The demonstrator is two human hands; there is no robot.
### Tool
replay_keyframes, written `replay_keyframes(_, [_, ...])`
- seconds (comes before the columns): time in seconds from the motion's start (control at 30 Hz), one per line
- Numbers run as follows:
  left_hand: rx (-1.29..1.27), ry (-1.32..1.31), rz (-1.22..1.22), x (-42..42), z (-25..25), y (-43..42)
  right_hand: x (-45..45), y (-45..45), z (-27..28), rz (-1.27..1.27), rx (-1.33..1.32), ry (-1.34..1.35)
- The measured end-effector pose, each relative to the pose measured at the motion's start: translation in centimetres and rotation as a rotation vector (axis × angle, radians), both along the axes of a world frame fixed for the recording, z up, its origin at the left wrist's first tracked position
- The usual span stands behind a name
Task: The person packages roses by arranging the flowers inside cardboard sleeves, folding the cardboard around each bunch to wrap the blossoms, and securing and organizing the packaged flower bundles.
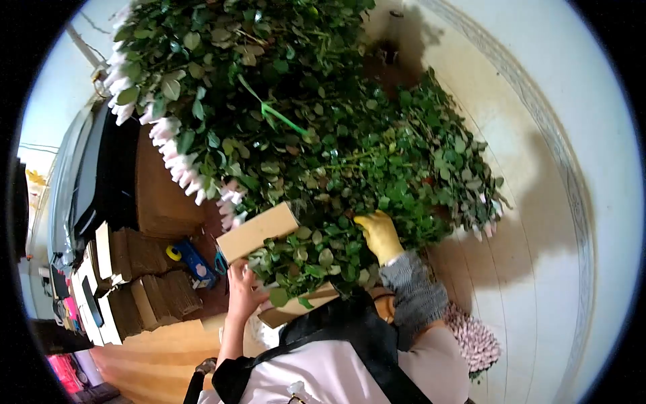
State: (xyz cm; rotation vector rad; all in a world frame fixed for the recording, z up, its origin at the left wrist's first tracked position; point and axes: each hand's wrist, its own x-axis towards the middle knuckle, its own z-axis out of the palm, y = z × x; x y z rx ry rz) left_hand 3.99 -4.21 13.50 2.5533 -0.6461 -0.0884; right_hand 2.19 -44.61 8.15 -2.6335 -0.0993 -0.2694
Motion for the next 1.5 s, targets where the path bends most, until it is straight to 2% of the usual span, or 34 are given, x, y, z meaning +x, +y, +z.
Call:
replay_keyframes(0.07, [-0.025,-0.008,0.015,-0.2,-0.7,0.2,-1.2,0.8,1.0,-0.074,-0.015,0.055])
replay_keyframes(0.13, [-0.021,-0.023,0.047,-0.8,-1.4,0.2,-2.2,0.4,-3.7,-0.082,0.146,0.229])
replay_keyframes(0.17, [-0.021,-0.047,0.05,-1.0,-2.1,0.2,-1.6,-0.1,-2.8,-0.077,0.139,0.213])
replay_keyframes(0.23, [0.017,-0.033,0.084,-1.2,-2.6,0.1,-0.7,-1.2,-1.0,-0.004,0.598,0.492])
replay_keyframes(0.27, [0.033,-0.022,0.084,-1.3,-2.5,0.4,-0.4,-2.6,-1.3,0.098,0.88,0.454])
replay_keyframes(0.33, [0.034,-0.013,0.097,-1.5,-3.0,0.7,0.5,-5.5,-0.6,0.027,0.996,0.597])
replay_keyframes(0.37, [0.022,-0.011,0.1,-1.6,-3.3,0.7,1.2,-5.3,0.5,-0.071,0.845,0.598])
replay_keyframes(0.47, [-0.006,-0.013,0.115,-1.9,-3.5,0.8,4.2,-3.8,2.5,-0.054,-0.02,0.19])
replay_keyframes(0.5, [-0.01,0.006,0.115,-1.9,-3.4,0.7,5.7,-2.8,3.6,-0.04,-0.087,0.165])
replay_keyframes(0.6, [-0.017,0.022,0.136,-1.9,-3.3,0.6,11.3,0.1,5.8,0.107,0.122,0.008])
replay_keyframes(0.63, [-0.026,0.035,0.135,-1.9,-3.3,0.7,13.6,1.2,8.4,0.103,0.114,0.025])
replay_keyframes(0.7, [-0.046,0.038,0.147,-2.0,-3.3,0.5,19.3,2.6,13.2,0.218,0.154,-0.443])
replay_keyframes(0.8, [-0.067,0.016,0.147,-2.1,-3.4,0.5,27.9,5.4,24.3,0.201,0.326,-0.72])
replay_keyframes(0.83, [-0.079,0.027,0.152,-2.1,-3.2,0.4,32.2,6.0,27.2,0.232,0.296,-0.941])
replay_keyframes(0.87, [-0.082,0.027,0.176,-2.1,-3.1,0.4,34.7,7.4,30.7,0.201,0.355,-0.96])
replay_keyframes(0.9, [-0.094,0.044,0.157,-2.1,-3.1,0.5,38.5,7.7,33.3,0.18,0.237,-1.053])
replay_keyframes(0.93, [-0.11,0.059,0.141,-2.0,-3.0,0.5,42.1,8.0,35.9,0.09,0.006,-1.01])
replay_keyframes(0.97, [-0.098,0.034,0.142,-2.0,-2.7,0.4,44.9,9.1,38.8,0.028,0.061,-0.946])
replay_keyframes(1.0, [-0.091,0.028,0.153,-2.1,-2.7,0.3,49.0,9.8,39.4,-0.037,-0.029,-1.199])
replay_keyframes(1.07, [-0.117,0.038,0.155,-2.1,-3.1,0.5,53.1,10.3,41.2,-0.026,-0.275,-1.353])
replay_keyframes(1.1, [-0.119,0.034,0.156,-2.0,-3.1,0.5,54.1,10.5,40.4,-0.072,-0.399,-1.475])
replay_keyframes(1.13, [-0.11,0.016,0.156,-2.1,-3.1,0.5,55.5,10.6,40.4,-0.176,-0.507,-1.042])
replay_keyframes(1.2, [-0.118,0.013,0.165,-2.0,-2.8,0.4,60.0,10.1,40.3,-0.328,-0.568,-0.615])
replay_keyframes(1.27, [-0.121,0.019,0.172,-2.0,-2.4,0.4,59.7,9.6,40.2,-0.343,-0.57,-0.584])
replay_keyframes(1.37, [-0.14,0.014,0.168,-1.8,-2.7,0.3,56.3,7.1,41.3,-0.311,-0.536,-0.715])
replay_keyframes(1.5, [-0.171,-0.028,0.184,-2.2,-4.0,0.6,44.0,2.8,42.9,-0.192,-0.48,-0.805])
